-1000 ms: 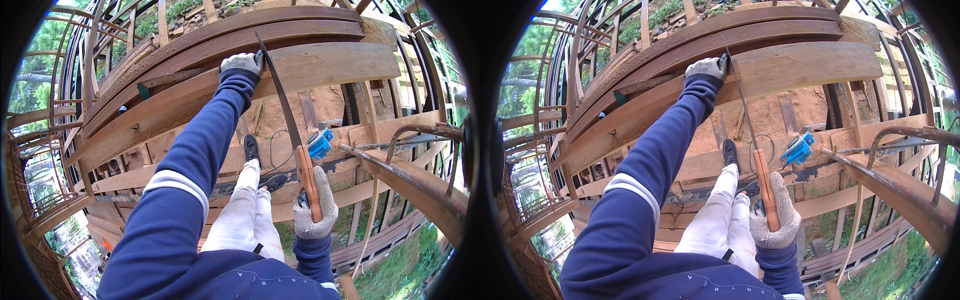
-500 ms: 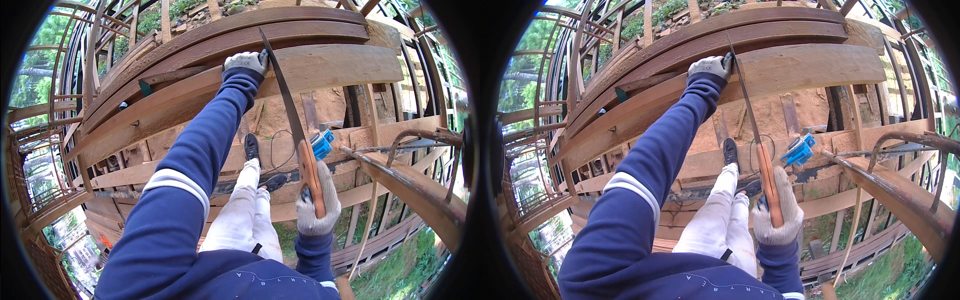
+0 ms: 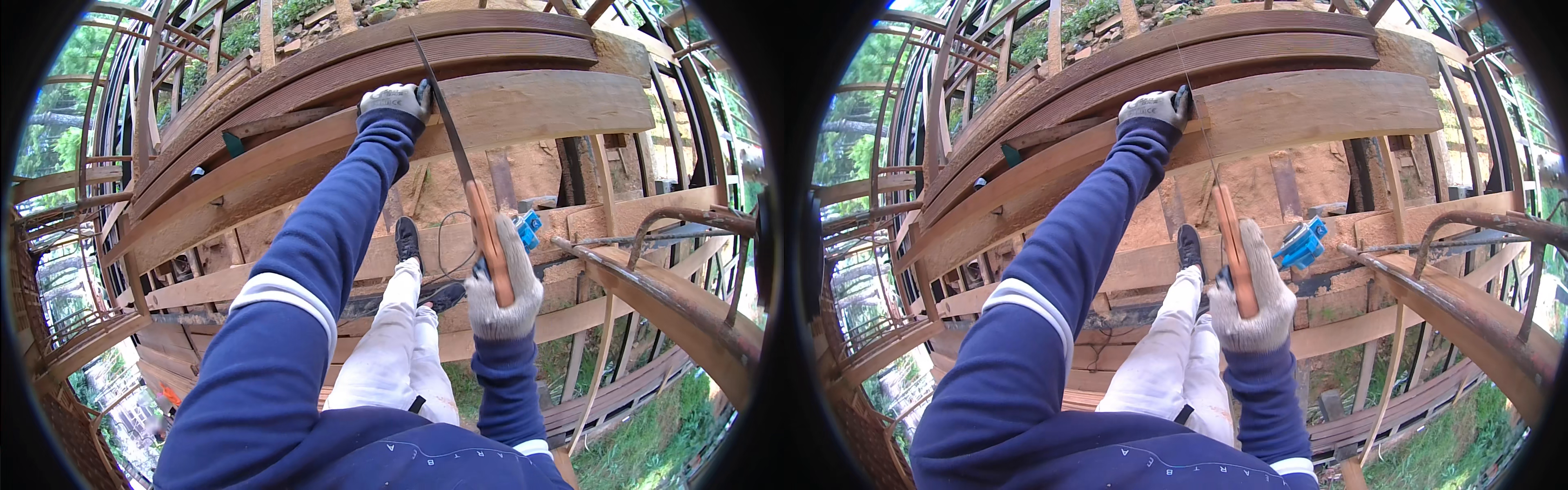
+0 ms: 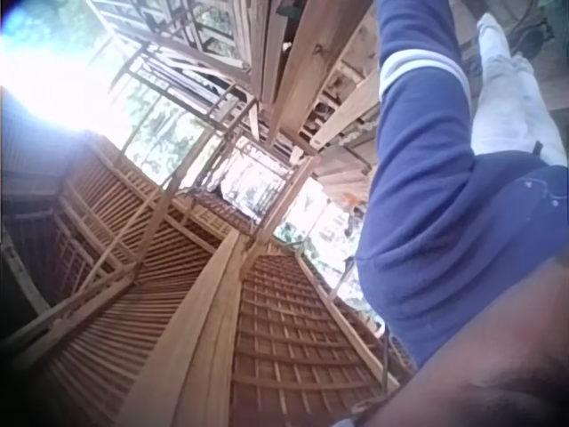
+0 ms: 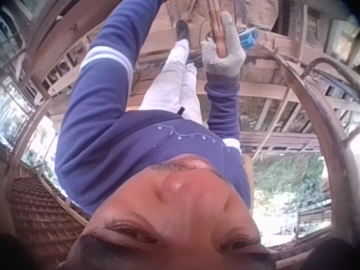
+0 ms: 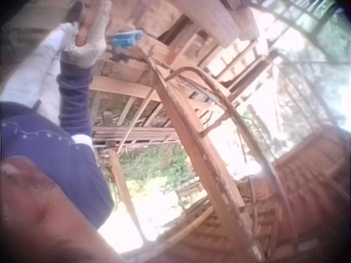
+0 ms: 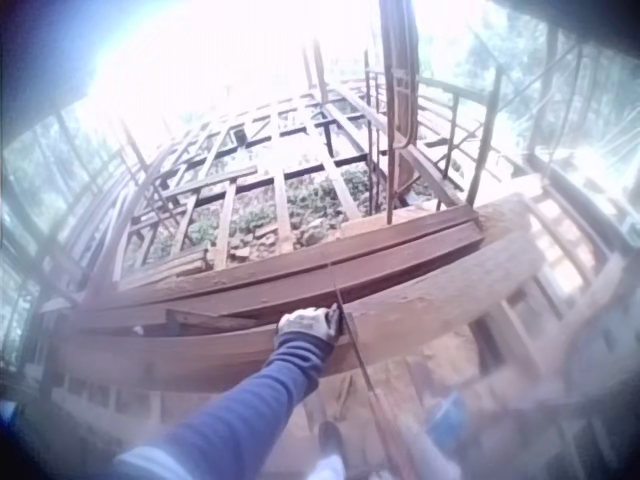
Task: The person saws through a piece of wood with a hand saw, then picks up the cut piece and moves several other wooden planks.
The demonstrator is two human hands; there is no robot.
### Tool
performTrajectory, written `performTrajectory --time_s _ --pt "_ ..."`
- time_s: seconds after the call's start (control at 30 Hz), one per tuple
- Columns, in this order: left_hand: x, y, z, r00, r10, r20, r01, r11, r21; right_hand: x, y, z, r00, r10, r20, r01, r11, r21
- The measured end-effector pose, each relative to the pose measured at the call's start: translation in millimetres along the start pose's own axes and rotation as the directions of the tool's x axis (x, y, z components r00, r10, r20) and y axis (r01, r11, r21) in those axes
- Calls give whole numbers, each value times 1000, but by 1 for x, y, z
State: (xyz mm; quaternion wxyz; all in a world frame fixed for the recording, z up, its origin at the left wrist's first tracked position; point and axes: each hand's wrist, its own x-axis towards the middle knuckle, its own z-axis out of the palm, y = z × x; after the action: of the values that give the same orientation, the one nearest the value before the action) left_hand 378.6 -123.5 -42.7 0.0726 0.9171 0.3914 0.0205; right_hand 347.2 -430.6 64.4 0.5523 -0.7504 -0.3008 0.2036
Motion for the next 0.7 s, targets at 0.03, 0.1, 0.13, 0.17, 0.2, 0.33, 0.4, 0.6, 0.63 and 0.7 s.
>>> performTrajectory --time_s 0.03,0.1,0.13,0.17,0.2,0.33,0.4,0.6,0.63,0.7 --pt "0 -1 0 1000 3 11 -3 1000 8 4 6 3 999 -54 -5 53 998 -24" --pt "0 -2 1 1000 6 11 -6 1000 9 -7 5 -2 999 -47 -16 47 999 -13" --pt "-1 -3 2 1000 5 3 -5 1000 1 -19 6 -5 999 -41 -20 41 999 -7" --pt "0 -3 1 1000 0 -11 0 1000 -10 -38 3 -12 999 -39 -4 39 998 -53" --pt "-1 -2 1 1000 10 -5 -10 1000 -21 -50 0 -16 1000 0 -12 0 1000 -21" --pt "1 5 -5 1000 12 14 -12 1000 -18 -44 -5 -16 998 57 -34 -57 998 6" --pt "1 -2 1 999 -12 31 12 1000 12 -15 2 -5 999 -18 -36 17 1000 -25" --pt "-1 -2 0 1000 -1 7 1 1000 -13 -49 1 -17 1000 12 -26 -15 992 -127" --pt "0 -2 -1 1000 4 0 -4 1000 -14 -62 -4 -22 999 44 -28 -47 993 -111" --pt "0 -1 2 1000 15 -25 -16 1000 -24 -71 -6 -25 995 92 -50 -91 996 20"
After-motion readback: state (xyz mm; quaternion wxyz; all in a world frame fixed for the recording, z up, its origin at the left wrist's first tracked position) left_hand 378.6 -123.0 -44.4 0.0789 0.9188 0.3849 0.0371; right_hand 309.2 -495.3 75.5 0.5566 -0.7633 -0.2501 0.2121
